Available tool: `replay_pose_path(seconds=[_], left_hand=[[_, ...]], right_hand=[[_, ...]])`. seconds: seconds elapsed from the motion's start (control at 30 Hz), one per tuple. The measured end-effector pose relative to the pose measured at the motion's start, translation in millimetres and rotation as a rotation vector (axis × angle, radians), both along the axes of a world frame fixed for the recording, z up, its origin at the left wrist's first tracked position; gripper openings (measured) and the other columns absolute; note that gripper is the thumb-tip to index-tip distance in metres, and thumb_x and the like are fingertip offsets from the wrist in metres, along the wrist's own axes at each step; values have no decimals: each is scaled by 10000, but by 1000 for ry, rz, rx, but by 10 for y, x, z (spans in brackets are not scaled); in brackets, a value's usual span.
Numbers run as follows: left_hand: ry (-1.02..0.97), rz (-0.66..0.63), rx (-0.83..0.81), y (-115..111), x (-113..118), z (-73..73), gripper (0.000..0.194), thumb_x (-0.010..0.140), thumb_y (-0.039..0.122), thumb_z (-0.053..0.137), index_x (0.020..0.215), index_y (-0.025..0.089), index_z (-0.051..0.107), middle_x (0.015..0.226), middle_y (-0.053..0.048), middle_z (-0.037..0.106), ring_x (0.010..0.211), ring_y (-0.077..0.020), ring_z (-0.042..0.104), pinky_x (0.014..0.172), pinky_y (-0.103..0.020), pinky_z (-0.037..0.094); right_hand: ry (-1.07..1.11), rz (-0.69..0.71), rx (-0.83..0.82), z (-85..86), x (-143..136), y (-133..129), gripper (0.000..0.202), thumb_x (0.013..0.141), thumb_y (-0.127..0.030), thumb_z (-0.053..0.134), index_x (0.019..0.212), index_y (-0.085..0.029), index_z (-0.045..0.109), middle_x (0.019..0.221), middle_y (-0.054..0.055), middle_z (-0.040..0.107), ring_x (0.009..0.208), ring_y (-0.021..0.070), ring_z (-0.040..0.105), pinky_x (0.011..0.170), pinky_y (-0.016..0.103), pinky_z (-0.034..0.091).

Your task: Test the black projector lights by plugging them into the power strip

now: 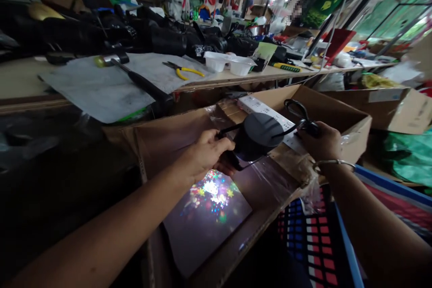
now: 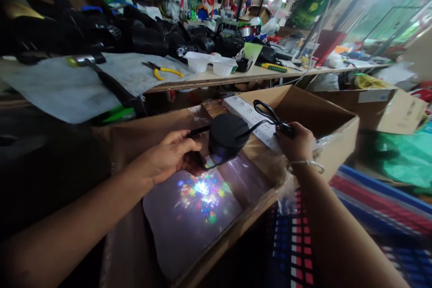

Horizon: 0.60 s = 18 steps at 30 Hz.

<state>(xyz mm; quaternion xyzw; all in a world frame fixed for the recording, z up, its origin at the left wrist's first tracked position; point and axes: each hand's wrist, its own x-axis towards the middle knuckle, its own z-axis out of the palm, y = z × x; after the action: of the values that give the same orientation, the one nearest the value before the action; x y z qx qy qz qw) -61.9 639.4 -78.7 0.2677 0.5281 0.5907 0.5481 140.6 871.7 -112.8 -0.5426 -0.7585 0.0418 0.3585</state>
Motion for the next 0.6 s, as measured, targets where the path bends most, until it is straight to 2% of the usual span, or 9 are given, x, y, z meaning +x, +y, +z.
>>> replay_pose_path(seconds=[0.17,0.43,0.6], left_hand=[[23,21,-1,-55,-2,18,77,721,113,490,752,163,441,461,-17,584,364,-166,569,340,-224,453],[11,-18,-26,-143,-5,-26,96,730,144,528,786,159,452,496,-16,592,368,-155,562,365,-242,467],[14,-24,-29,-136,-13,-8,75,733,128,508,774,158,452,497,-22,592,375,-161,567,361,-240,461]], right_hand=[[-6,-4,-8,-4,-7,6,237,666,-270,669,855,-127,676,739,94,647,623,157,508,550,239,329],[-2,-15,-13,13,-15,-8,217,665,-287,661,816,-131,671,697,68,621,556,127,429,551,243,319],[29,-20,-27,-10,1,21,216,638,-281,666,814,-156,664,668,41,597,561,130,452,560,248,333]])
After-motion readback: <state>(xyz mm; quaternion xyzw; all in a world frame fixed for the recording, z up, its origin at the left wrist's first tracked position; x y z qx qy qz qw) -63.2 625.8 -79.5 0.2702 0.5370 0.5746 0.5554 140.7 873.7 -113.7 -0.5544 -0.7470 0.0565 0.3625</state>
